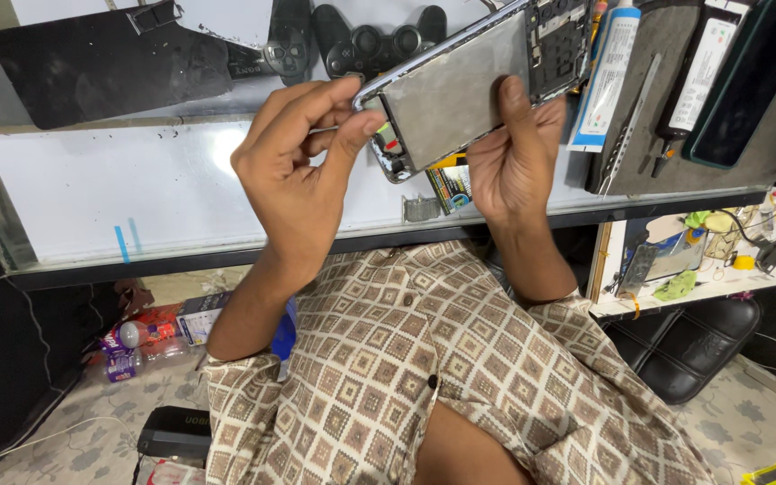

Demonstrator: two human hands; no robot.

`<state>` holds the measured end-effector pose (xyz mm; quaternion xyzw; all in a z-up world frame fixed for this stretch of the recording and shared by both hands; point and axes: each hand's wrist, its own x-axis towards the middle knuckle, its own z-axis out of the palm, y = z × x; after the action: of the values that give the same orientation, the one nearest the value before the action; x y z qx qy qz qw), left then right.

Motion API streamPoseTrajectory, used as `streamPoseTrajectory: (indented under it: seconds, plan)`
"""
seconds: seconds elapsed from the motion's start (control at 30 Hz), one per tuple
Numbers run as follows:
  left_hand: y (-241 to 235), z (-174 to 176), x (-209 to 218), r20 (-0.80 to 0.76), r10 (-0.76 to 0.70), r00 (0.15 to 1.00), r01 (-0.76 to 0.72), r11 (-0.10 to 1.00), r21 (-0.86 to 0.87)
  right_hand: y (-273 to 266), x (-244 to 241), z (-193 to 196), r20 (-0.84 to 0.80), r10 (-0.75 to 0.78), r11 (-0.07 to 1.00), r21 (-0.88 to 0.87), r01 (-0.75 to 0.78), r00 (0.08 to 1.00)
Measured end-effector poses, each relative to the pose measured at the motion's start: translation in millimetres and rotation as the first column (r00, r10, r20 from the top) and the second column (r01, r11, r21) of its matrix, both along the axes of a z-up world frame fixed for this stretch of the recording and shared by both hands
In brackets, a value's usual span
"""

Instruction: The person disassembles a smartphone, removes the old battery, and installs a new one. They use a metal prying tool to separate the back cover and tweezers to connect the battery ribbon cable before reseating the battery and closing the device.

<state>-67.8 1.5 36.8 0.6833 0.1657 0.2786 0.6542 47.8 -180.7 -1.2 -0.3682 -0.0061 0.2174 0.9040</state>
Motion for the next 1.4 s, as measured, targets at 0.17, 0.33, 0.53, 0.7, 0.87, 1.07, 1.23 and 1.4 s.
streamPoseTrajectory:
  seconds: [0.17, 0.33, 0.53, 0.7, 0.87, 1.07, 1.23, 1.4]
  plan:
    - [0.8, 3.4, -5.3, -0.032, 0.057, 0.998, -0.044, 0.948, 0.315, -3.7, -6.8, 3.2, -0.055, 0.063, 0.997, 0.050, -0.060, 0.997]
    - [-7.4, 3.2, -8.9, -0.023, 0.061, 0.998, -0.038, 0.833, 0.552, -5.2, -10.6, 0.4, -0.058, 0.071, 0.994, 0.089, -0.066, 0.996]
    - [-3.1, 2.3, -12.0, -0.056, 0.036, 0.998, 0.020, 0.635, 0.772, -5.1, -14.4, -1.2, -0.065, 0.041, 0.995, 0.094, -0.035, 0.997]
    - [10.9, 4.9, -10.7, -0.086, -0.009, 0.996, 0.078, 0.532, 0.843, -4.1, -17.6, -3.3, -0.006, -0.015, 0.998, 0.064, 0.015, 1.000]
    - [21.8, 12.9, -10.5, -0.159, -0.075, 0.984, 0.176, 0.431, 0.885, -7.4, -21.1, -8.2, 0.006, -0.035, 0.997, 0.067, 0.035, 0.999]
    - [22.4, 21.1, -3.6, -0.182, -0.023, 0.983, 0.183, 0.102, 0.978, -10.2, -23.5, -7.7, 0.045, -0.046, 0.998, 0.032, 0.045, 0.998]
    - [27.4, 21.8, 0.3, -0.096, -0.025, 0.995, 0.095, -0.038, 0.995, -8.6, -26.7, -3.5, 0.081, -0.092, 0.996, 0.006, 0.092, 0.992]
    - [3.5, 17.3, -4.0, -0.164, -0.012, 0.986, 0.164, 0.107, 0.981, -2.4, -23.3, -3.9, 0.130, -0.176, 0.984, -0.014, 0.179, 0.976]
